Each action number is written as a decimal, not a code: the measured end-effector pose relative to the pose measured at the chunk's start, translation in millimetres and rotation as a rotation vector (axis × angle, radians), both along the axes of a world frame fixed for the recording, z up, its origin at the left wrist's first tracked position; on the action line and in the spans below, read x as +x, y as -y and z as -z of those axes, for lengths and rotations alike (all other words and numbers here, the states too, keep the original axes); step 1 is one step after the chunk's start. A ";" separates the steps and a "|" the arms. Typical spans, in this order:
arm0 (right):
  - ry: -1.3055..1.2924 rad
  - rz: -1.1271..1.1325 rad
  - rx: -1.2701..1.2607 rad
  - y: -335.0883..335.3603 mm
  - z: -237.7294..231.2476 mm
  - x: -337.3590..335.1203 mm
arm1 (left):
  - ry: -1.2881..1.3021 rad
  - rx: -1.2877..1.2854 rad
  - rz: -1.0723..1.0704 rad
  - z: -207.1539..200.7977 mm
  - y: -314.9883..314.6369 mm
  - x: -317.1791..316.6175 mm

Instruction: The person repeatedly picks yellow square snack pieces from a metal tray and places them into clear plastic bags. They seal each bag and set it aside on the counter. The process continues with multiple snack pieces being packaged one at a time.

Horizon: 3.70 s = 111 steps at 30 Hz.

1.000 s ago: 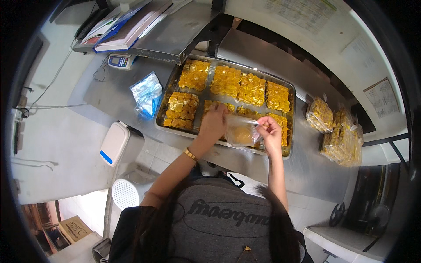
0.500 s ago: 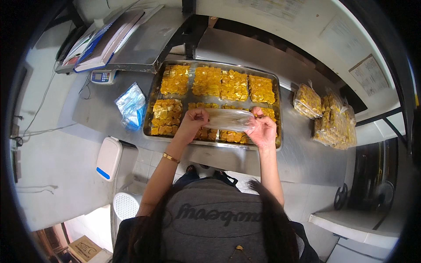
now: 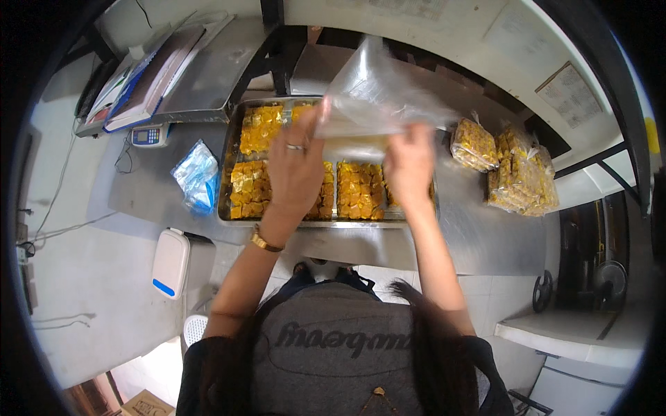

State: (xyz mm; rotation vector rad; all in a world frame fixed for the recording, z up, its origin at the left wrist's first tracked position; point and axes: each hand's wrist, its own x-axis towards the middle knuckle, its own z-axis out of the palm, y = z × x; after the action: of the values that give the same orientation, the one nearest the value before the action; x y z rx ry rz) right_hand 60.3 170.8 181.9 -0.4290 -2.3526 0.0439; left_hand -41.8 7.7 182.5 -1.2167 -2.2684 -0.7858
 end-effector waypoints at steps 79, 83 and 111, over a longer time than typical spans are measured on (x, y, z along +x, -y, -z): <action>0.076 0.300 -2.129 -29.8 169.1 32.3 | 0.648 -0.088 0.256 182.4 -60.5 48.6; 0.145 0.374 -2.037 -33.1 170.6 24.6 | 0.728 0.030 0.319 190.3 -58.2 41.8; -0.317 -0.464 -2.575 -29.0 179.6 1.6 | 0.818 -0.004 0.296 176.7 -62.1 35.9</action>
State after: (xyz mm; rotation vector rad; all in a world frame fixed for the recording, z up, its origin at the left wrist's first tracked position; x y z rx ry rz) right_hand 62.0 199.7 2.3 -0.7067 -0.6099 2.9207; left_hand -5.9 69.8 5.8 -1.4261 -2.7136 -1.6308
